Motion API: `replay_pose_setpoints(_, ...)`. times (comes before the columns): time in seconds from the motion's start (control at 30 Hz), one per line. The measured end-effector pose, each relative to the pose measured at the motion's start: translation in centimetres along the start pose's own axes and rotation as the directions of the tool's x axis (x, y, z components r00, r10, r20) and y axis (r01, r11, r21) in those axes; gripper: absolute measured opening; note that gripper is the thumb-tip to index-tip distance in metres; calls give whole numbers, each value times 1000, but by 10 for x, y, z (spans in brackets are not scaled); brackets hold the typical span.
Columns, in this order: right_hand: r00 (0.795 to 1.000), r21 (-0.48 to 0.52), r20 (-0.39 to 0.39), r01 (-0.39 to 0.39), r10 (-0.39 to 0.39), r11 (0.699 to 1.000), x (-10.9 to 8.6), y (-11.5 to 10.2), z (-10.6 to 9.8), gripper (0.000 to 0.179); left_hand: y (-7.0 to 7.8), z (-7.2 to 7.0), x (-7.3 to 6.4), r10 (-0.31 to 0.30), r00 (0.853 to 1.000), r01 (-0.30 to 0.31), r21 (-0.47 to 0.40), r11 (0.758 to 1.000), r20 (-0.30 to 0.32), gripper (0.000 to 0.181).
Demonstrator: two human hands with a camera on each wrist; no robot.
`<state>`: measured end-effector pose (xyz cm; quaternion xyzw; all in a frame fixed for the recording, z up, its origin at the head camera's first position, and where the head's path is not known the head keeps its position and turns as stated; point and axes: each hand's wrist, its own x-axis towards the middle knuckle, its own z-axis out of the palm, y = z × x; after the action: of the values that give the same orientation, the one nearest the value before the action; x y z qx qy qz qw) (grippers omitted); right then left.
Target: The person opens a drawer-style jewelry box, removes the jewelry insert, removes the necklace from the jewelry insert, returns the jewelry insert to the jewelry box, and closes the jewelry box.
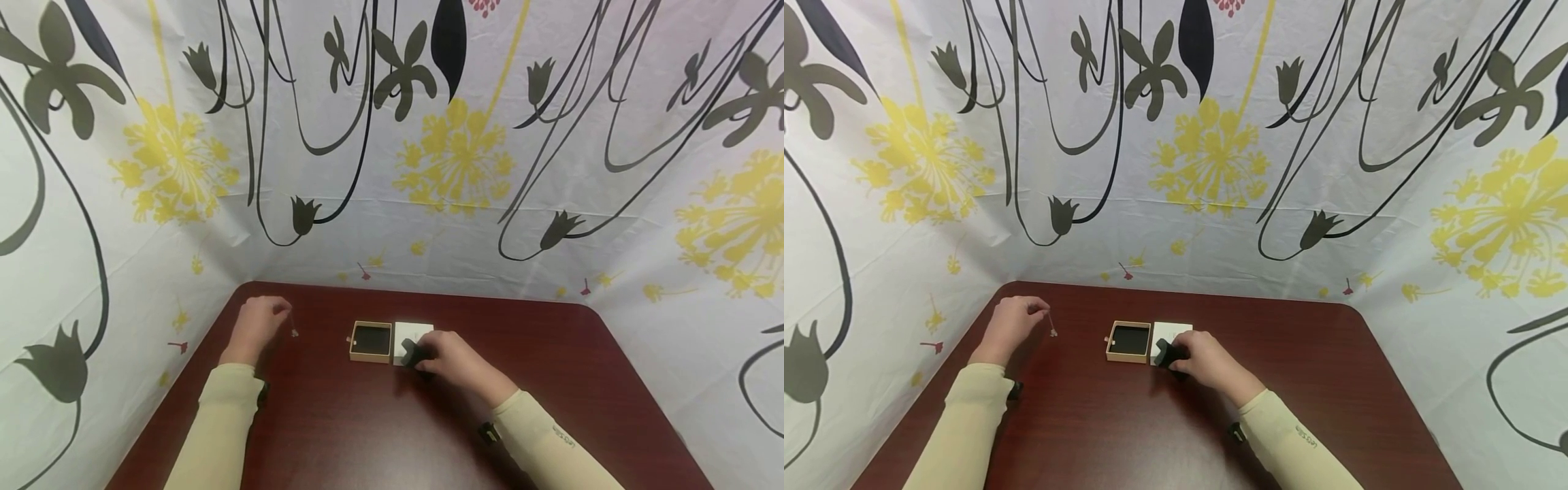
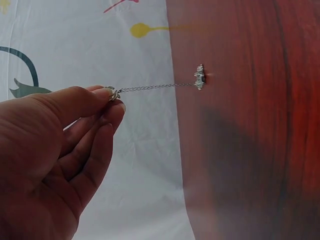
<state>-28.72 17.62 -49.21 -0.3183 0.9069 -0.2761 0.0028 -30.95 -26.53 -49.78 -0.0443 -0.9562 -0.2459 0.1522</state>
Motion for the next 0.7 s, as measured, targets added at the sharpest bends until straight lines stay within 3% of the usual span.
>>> replay_pose_setpoints(0.43,1000,-14,-10,9,-9,1000,-1,2,-2,24,-5,10,-2,35,998,-36,8,999,52,9)
replay_pose_setpoints(0.7,1000,-17,-8,7,-7,1000,-1,2,-2,24,-8,16,-3,18,995,-18,-7,1000,98,9)
